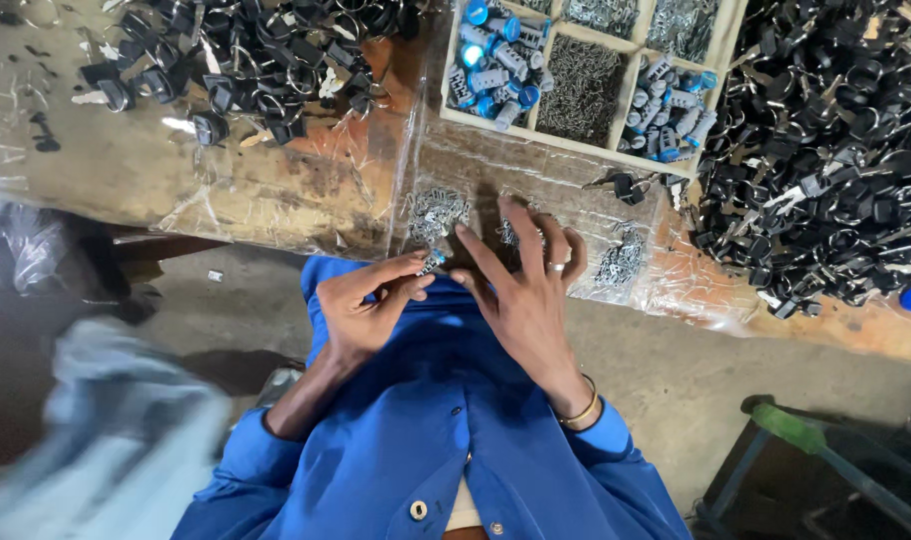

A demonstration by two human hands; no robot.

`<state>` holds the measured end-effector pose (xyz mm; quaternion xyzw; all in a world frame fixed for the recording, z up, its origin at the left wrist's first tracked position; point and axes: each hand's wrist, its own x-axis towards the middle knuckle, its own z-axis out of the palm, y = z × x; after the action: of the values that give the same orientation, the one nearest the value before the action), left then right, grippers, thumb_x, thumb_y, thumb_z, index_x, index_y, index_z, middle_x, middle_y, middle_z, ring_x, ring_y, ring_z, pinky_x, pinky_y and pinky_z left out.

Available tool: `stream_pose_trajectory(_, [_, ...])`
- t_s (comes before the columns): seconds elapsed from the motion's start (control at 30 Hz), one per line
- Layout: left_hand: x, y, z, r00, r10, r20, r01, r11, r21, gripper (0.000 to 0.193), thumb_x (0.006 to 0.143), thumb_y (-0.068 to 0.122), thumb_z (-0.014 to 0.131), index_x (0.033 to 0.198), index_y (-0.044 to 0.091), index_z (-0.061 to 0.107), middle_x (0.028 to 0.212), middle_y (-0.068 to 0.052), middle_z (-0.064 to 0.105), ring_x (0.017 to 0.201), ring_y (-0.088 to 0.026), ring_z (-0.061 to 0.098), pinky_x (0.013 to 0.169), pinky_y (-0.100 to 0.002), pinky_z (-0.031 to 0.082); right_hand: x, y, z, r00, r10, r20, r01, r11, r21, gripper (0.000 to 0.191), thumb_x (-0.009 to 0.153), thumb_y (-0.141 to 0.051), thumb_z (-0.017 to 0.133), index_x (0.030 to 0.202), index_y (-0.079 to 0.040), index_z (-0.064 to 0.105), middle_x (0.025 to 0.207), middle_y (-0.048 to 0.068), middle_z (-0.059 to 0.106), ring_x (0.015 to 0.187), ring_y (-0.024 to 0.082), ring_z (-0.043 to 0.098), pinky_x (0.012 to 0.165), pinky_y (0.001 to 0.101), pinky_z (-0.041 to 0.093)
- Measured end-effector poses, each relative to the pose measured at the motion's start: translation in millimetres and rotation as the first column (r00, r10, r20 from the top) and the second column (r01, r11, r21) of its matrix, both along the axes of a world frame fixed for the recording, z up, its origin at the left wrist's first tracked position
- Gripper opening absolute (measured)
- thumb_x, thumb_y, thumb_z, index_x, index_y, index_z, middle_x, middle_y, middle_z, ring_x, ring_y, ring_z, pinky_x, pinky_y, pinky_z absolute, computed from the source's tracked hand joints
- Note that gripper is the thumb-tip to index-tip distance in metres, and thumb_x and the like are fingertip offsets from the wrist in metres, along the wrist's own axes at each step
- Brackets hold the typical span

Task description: The person sits at a workbench covered with piles of keys and small metal parts, picks up blue and gray lock cylinders, and inserts small pin components into them by hand, taking parts from a compartmented tray. Assembled cylinders are placed back into the tray compartments as the work proceeds.

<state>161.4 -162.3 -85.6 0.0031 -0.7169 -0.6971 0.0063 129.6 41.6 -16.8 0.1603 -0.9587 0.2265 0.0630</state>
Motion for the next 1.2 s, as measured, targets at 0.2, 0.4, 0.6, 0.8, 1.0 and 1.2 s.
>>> stream_pose_trajectory(0.2, [0, -1, -5, 1.0, -0.005, 0.026, 0.004, 0.999, 0.041, 0.019, 0.093, -0.007, 0.074, 0.111, -0.007, 0.072, 0.115, -0.02, 0.077, 0.086, -0.021, 0.08, 0.069, -0.025, 0.063, 4, 7, 0, 1.0, 0.001, -0.002, -0.001, 0.998, -0.063, 0.043, 0.086, -0.035, 0.086, 0.125, -0.021, 0.073, 0.15, 0.009, 0.048, 0.135, 0.037, 0.043, 0.115, 0.0571, 0.025])
stream_pose_trajectory(0.4, [-1, 7, -4, 0.996, -0.029, 0.086, 0.027, 0.999, 0.018, 0.016, 0.092, -0.004, 0.077, 0.107, -0.006, 0.074, 0.109, -0.017, 0.079, 0.082, -0.02, 0.081, 0.058, -0.021, 0.056, 9, 18, -8, 0.998, 0.01, -0.058, -0.015, 0.996, -0.086, 0.028, 0.083, -0.021, 0.089, 0.108, -0.026, 0.078, 0.133, -0.004, 0.059, 0.124, 0.027, 0.051, 0.11, 0.051, 0.029])
stream_pose_trajectory(0.6, [-3, 14, -1, 0.996, -0.067, 0.055, 0.067, 0.998, 0.002, 0.018, 0.091, -0.001, 0.078, 0.108, -0.003, 0.074, 0.109, -0.015, 0.079, 0.084, -0.017, 0.08, 0.057, -0.019, 0.054, 7, 13, -9, 0.991, -0.122, -0.049, 0.116, 0.986, -0.116, 0.027, 0.083, -0.018, 0.09, 0.106, -0.024, 0.077, 0.126, -0.006, 0.06, 0.119, 0.025, 0.053, 0.101, 0.0483, 0.031])
stream_pose_trajectory(0.8, [-5, 21, -2, 0.995, -0.056, 0.079, 0.056, 0.998, 0.009, 0.022, 0.088, 0.0, 0.082, 0.108, -0.002, 0.075, 0.103, -0.013, 0.08, 0.079, -0.015, 0.079, 0.057, -0.019, 0.053, 8, 31, -2, 0.993, 0.079, -0.088, -0.087, 0.993, -0.082, 0.032, 0.079, -0.021, 0.087, 0.11, -0.02, 0.078, 0.126, -0.002, 0.061, 0.118, 0.028, 0.053, 0.102, 0.0505, 0.03])
stream_pose_trajectory(1.0, [-6, 28, -5, 0.992, -0.102, 0.077, 0.102, 0.995, 0.011, 0.021, 0.089, 0.0, 0.08, 0.109, 0.0, 0.075, 0.106, -0.012, 0.08, 0.081, -0.013, 0.08, 0.057, -0.017, 0.053, 11, 33, -9, 0.996, 0.086, 0.021, -0.076, 0.956, -0.283, 0.026, 0.084, -0.01, 0.085, 0.108, -0.017, 0.077, 0.107, -0.004, 0.07, 0.101, 0.018, 0.063, 0.099, 0.041, 0.033])
stream_pose_trajectory(1.2, [-8, 32, -1, 0.993, -0.102, 0.056, 0.104, 0.993, -0.051, 0.023, 0.085, 0.002, 0.085, 0.106, 0.002, 0.075, 0.106, -0.01, 0.08, 0.08, -0.012, 0.08, 0.056, -0.019, 0.051, 11, 21, -5, 0.994, -0.004, 0.106, 0.053, 0.884, -0.464, 0.025, 0.087, 0.0, 0.08, 0.11, -0.01, 0.076, 0.104, 0.002, 0.074, 0.093, 0.018, 0.064, 0.093, 0.0336, 0.037])
